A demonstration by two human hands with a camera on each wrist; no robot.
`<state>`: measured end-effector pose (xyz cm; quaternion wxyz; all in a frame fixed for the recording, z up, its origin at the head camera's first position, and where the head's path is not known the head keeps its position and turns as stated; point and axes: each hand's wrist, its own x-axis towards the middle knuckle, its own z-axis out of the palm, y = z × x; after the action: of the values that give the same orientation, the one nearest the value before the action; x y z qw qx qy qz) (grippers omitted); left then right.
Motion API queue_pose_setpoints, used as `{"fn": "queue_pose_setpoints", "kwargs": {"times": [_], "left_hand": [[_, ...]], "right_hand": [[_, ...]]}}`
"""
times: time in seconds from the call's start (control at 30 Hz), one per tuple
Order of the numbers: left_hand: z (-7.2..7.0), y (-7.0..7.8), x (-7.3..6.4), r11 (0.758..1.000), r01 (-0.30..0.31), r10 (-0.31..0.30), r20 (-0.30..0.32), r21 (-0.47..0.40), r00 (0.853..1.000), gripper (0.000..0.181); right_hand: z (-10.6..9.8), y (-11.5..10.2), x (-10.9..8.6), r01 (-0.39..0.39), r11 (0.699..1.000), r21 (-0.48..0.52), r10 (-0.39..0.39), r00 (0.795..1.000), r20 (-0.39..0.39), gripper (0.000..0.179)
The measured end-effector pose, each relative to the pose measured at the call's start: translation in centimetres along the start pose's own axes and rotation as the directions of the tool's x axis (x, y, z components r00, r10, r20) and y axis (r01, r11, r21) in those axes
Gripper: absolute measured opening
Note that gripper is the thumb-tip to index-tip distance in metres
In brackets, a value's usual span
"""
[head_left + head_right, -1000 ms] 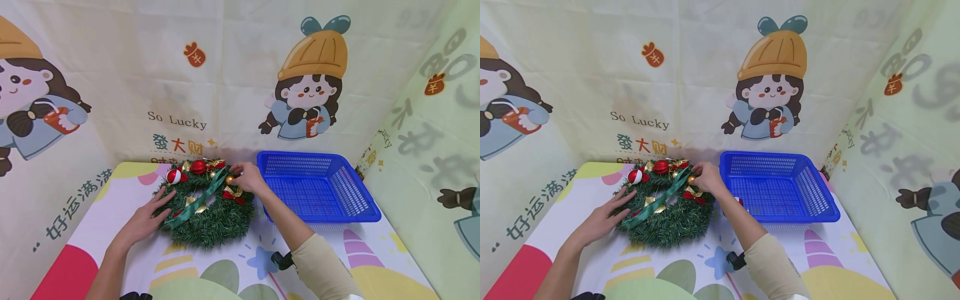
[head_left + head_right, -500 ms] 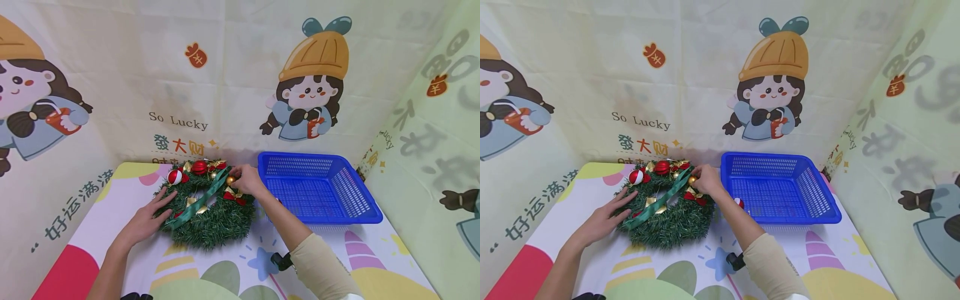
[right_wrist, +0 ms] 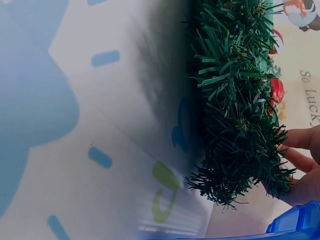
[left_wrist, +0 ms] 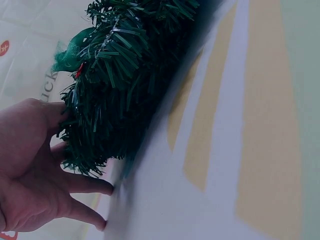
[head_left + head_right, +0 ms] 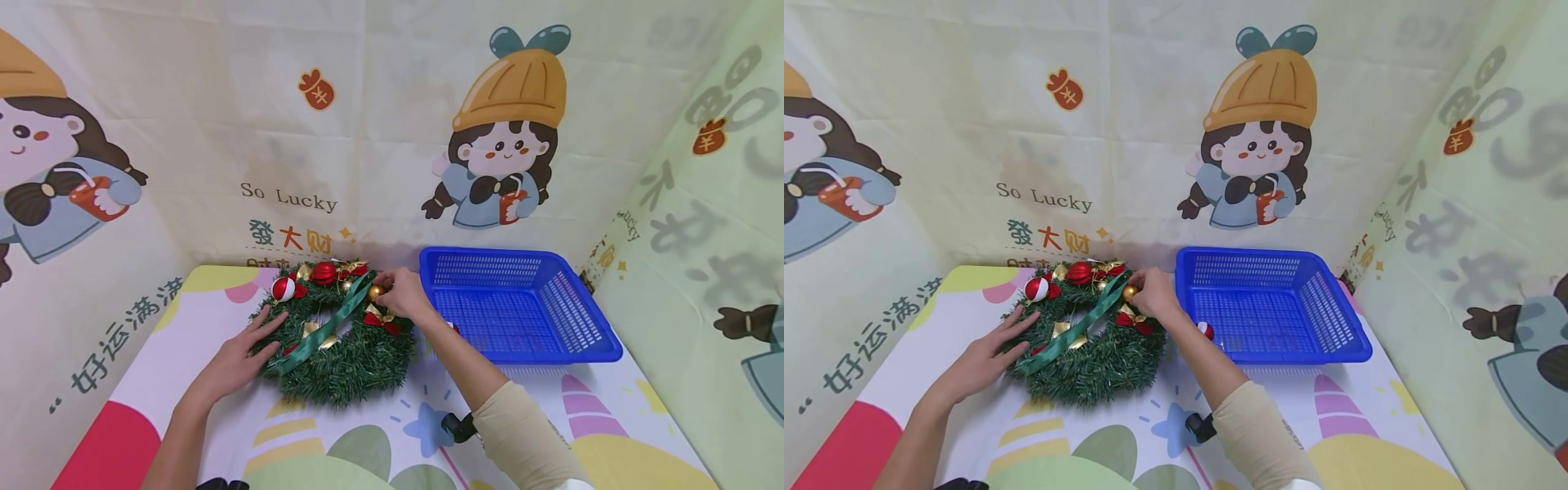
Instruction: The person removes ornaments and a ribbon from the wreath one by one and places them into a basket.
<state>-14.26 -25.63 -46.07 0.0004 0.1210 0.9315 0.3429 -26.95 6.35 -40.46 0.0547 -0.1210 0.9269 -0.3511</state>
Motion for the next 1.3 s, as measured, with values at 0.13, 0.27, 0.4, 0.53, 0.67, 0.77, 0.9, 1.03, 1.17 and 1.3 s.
{"fn": "queue_pose_setpoints", "kwargs": {"times": [0.13, 0.27, 0.4, 0.53, 0.67, 0.77, 0.9, 1.03, 1.17, 1.3], "left_hand": [[-0.1, 0.1, -0.1, 1.0, 0.001, -0.001, -0.003, 0.001, 1.0, 0.057], [0.0, 0.1, 0.0, 1.0, 0.004, -0.004, -0.004, 0.005, 1.0, 0.058], [0.0, 0.0, 0.1, 1.0, 0.004, -0.004, -0.005, 0.012, 1.0, 0.058], [-0.1, 0.1, 0.1, 1.0, 0.004, -0.003, -0.007, 0.014, 1.0, 0.058], [-0.1, 0.1, 0.1, 1.0, 0.005, -0.005, -0.005, 0.013, 1.0, 0.058], [-0.1, 0.0, 0.1, 1.0, 0.011, -0.011, 0.001, 0.012, 1.0, 0.058], [0.0, 0.0, 0.1, 1.0, 0.016, -0.016, 0.003, 0.007, 1.0, 0.058], [0.0, 0.1, 0.1, 1.0, 0.01, -0.01, -0.001, 0.002, 1.0, 0.058], [0.0, 0.1, 0.0, 1.0, 0.016, -0.016, 0.001, -0.003, 1.0, 0.058], [0.0, 0.2, 0.0, 1.0, 0.02, -0.02, 0.004, -0.004, 1.0, 0.058]], "right_hand": [[-0.3, -0.1, -0.2, 0.003, 1.0, 0.027, -0.003, 1.0, -0.019, 0.028], [-0.7, -0.1, -0.4, 0.0, 0.998, 0.058, 0.002, 0.999, -0.034, 0.028], [-0.9, -0.3, -0.5, 0.013, 0.996, 0.085, -0.01, 0.999, -0.039, 0.029], [-1.2, -0.2, -0.8, 0.027, 0.994, 0.105, -0.022, 0.999, -0.044, 0.028], [-1.4, 0.0, -1.1, 0.027, 0.992, 0.122, -0.021, 0.998, -0.056, 0.028], [-1.4, 0.2, -1.6, 0.036, 0.99, 0.139, -0.027, 0.998, -0.061, 0.028], [-1.6, 0.3, -2.3, 0.053, 0.985, 0.167, -0.041, 0.996, -0.077, 0.03], [-1.9, 0.4, -3.1, 0.065, 0.978, 0.198, -0.044, 0.993, -0.109, 0.031], [-2.2, 0.7, -4.0, 0.085, 0.974, 0.211, -0.054, 0.987, -0.151, 0.03], [-2.5, 1.0, -5.2, 0.106, 0.968, 0.228, -0.064, 0.981, -0.185, 0.03]]}}
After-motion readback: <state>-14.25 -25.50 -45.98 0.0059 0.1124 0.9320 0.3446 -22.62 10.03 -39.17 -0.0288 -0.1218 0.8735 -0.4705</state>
